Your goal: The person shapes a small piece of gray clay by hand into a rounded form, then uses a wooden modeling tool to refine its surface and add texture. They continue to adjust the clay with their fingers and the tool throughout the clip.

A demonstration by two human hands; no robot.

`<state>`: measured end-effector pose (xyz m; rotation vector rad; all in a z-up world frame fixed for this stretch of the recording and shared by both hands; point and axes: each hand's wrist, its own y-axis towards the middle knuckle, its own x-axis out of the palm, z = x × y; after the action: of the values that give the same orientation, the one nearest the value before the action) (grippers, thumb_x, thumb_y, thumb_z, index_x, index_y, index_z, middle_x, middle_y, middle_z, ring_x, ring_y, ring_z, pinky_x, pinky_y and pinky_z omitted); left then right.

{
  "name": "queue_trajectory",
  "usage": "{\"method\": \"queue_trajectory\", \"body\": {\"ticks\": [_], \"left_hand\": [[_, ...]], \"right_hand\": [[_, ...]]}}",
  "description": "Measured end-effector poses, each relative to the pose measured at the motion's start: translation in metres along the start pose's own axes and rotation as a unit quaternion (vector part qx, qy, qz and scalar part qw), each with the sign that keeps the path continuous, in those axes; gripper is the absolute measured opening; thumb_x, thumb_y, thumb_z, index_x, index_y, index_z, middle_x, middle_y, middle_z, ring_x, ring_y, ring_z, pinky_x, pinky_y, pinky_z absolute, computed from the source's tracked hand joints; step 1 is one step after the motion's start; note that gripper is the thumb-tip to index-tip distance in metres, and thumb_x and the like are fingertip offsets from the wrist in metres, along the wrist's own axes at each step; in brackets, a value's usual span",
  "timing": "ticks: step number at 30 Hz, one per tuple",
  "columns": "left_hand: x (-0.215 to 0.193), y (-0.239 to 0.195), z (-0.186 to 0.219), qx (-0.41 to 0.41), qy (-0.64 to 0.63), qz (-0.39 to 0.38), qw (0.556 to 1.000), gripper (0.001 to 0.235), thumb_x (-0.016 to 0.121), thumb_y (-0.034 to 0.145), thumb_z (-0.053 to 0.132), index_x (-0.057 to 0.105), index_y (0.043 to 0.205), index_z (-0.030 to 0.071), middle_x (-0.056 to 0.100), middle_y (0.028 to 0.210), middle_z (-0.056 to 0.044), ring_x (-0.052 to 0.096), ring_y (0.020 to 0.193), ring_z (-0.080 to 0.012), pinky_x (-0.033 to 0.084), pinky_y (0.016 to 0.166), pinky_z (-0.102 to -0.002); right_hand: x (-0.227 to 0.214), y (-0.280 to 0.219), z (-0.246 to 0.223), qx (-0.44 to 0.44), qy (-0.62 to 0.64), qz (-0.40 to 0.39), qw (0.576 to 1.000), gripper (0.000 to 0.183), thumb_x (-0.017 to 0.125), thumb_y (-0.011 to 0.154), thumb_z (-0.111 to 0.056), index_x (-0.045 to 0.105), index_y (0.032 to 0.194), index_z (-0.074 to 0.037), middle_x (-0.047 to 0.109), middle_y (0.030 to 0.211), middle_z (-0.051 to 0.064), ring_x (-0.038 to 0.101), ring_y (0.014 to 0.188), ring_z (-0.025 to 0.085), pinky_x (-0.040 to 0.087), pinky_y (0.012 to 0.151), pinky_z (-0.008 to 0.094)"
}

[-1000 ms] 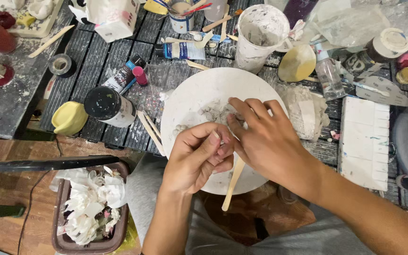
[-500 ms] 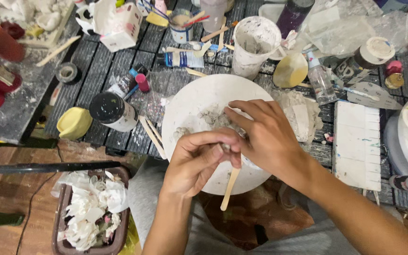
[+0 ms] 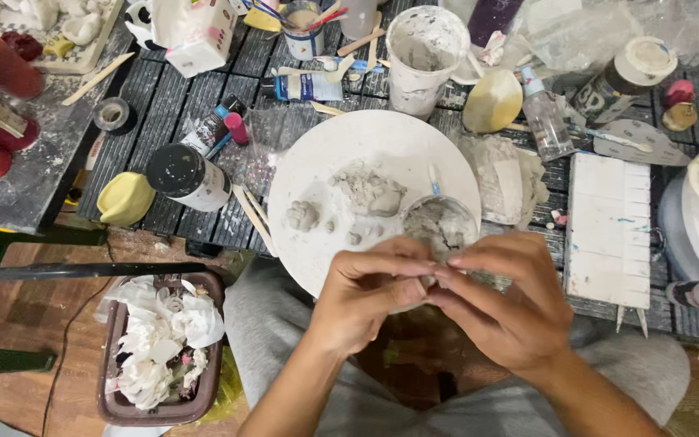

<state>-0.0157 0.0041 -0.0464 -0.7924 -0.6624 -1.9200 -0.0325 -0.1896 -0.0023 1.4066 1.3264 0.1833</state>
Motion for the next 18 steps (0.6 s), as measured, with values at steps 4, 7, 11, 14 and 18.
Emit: {"method": "queue_trajectory", "body": {"ticks": [4,7,11,14,18], "left_hand": [[0.005,-0.008,-0.013,-0.009,0.047,0.030,0.998,0.020,0.072,0.092,-0.013,0.076,0.112,-0.007,0.071,0.115,-0.019,0.070,0.106,-0.0245,0.059,0.096,-0.035],[0.010,-0.007,-0.020,-0.005,0.078,0.034,0.996,0.018,0.073,0.092,-0.012,0.076,0.109,-0.008,0.073,0.113,-0.020,0.071,0.104,-0.0243,0.059,0.096,-0.035],[0.021,-0.008,-0.030,-0.033,0.067,0.067,0.995,0.015,0.073,0.093,-0.008,0.076,0.107,-0.009,0.076,0.109,-0.020,0.074,0.098,-0.0243,0.061,0.093,-0.036],[0.029,-0.008,-0.037,-0.050,0.051,0.083,0.994,0.015,0.073,0.093,-0.004,0.075,0.107,-0.010,0.077,0.105,-0.020,0.074,0.095,-0.0232,0.061,0.091,-0.035],[0.034,-0.011,-0.045,-0.043,0.064,0.104,0.992,0.015,0.074,0.093,-0.004,0.076,0.107,-0.010,0.077,0.103,-0.019,0.073,0.094,-0.0206,0.060,0.091,-0.032]], "right_hand": [[-0.008,-0.015,0.001,0.024,0.033,0.003,0.999,0.034,0.092,0.073,-0.011,0.076,0.103,-0.008,0.070,0.108,0.005,0.067,0.099,0.023,0.052,0.082,0.040],[-0.011,-0.023,0.007,0.033,0.071,0.009,0.997,0.032,0.091,0.074,-0.007,0.076,0.102,-0.008,0.070,0.109,0.006,0.070,0.098,0.022,0.053,0.081,0.039],[-0.016,-0.033,0.014,0.035,0.093,0.024,0.995,0.031,0.089,0.075,-0.005,0.075,0.103,-0.006,0.072,0.109,0.008,0.073,0.097,0.025,0.056,0.081,0.039],[-0.019,-0.036,0.017,0.029,0.110,0.036,0.993,0.032,0.089,0.075,-0.006,0.075,0.103,-0.005,0.073,0.109,0.009,0.073,0.097,0.026,0.057,0.080,0.039],[-0.025,-0.038,0.015,0.042,0.103,0.031,0.993,0.031,0.088,0.075,-0.005,0.075,0.103,-0.003,0.074,0.108,0.009,0.073,0.097,0.027,0.058,0.082,0.041]]}}
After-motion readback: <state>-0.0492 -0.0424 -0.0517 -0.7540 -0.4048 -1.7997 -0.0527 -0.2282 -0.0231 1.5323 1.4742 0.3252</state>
